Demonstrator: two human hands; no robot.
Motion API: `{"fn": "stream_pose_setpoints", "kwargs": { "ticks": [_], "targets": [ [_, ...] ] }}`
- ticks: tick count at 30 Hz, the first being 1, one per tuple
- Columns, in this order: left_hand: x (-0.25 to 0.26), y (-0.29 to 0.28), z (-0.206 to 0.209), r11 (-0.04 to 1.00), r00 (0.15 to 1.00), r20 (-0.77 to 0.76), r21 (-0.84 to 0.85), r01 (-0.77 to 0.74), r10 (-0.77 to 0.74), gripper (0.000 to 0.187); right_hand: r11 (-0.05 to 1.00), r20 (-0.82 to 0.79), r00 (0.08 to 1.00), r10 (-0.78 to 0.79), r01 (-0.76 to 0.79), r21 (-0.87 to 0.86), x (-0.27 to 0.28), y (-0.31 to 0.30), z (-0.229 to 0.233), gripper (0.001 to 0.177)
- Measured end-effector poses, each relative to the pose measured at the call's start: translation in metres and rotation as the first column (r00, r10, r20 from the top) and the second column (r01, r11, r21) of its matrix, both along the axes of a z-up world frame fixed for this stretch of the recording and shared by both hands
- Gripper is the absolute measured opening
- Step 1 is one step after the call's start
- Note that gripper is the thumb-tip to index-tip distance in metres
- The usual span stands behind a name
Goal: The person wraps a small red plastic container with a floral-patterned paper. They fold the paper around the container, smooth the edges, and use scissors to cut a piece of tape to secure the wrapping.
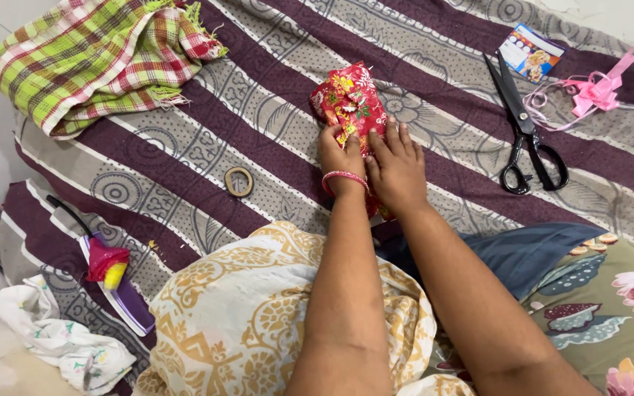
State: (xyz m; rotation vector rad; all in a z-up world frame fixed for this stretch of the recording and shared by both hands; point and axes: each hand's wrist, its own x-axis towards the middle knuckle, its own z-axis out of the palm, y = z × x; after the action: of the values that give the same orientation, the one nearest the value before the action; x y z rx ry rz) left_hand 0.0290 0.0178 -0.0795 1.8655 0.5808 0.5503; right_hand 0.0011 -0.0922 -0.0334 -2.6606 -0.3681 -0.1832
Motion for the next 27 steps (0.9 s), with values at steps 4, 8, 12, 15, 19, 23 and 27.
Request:
{"fn": "stream_pose_setpoints", "kwargs": {
  "ticks": [4,8,12,15,19,23,27],
  "targets": [
    [-0.009,0.002,0.008,0.987,0.997,0.076,-0.161,0.005,0.007,0.036,0.997,-0.077,0.997,-0.014,0.008,-0.075,0.001,-0.001,-0.003,0.061],
    [-0.022,-0.001,0.015,0.998,0.997,-0.062,-0.041,-0.052,0.05,0.028,0.994,-0.055,0.998,-0.003,-0.003,-0.11,0.002,0.0,0.004,0.069],
    [-0.032,0.003,0.018,0.997,0.991,-0.134,-0.064,-0.03,0.021,0.031,0.985,0.139,0.99,0.028,-0.004,-0.171,-0.008,0.003,0.014,0.064],
    [-0.029,0.004,0.02,0.999,0.971,-0.239,-0.044,-0.019,0.008,0.027,0.986,0.078,0.996,0.042,-0.028,-0.165,-0.014,0.005,0.019,0.044],
    [-0.027,0.007,0.013,0.997,0.98,-0.199,0.081,0.013,0.004,0.02,0.975,0.343,0.928,0.146,-0.076,-0.209,-0.012,0.008,0.014,0.008],
    [-0.024,0.006,0.006,0.999,0.99,-0.133,0.003,0.039,-0.039,0.017,0.993,0.413,0.904,0.106,-0.074,-0.093,-0.006,0.002,0.01,0.014],
    [-0.022,0.006,0.008,0.998,0.989,-0.146,-0.067,0.021,-0.031,0.014,0.993,0.427,0.901,0.083,-0.11,0.038,-0.006,0.001,0.013,0.01]
  ]
}}
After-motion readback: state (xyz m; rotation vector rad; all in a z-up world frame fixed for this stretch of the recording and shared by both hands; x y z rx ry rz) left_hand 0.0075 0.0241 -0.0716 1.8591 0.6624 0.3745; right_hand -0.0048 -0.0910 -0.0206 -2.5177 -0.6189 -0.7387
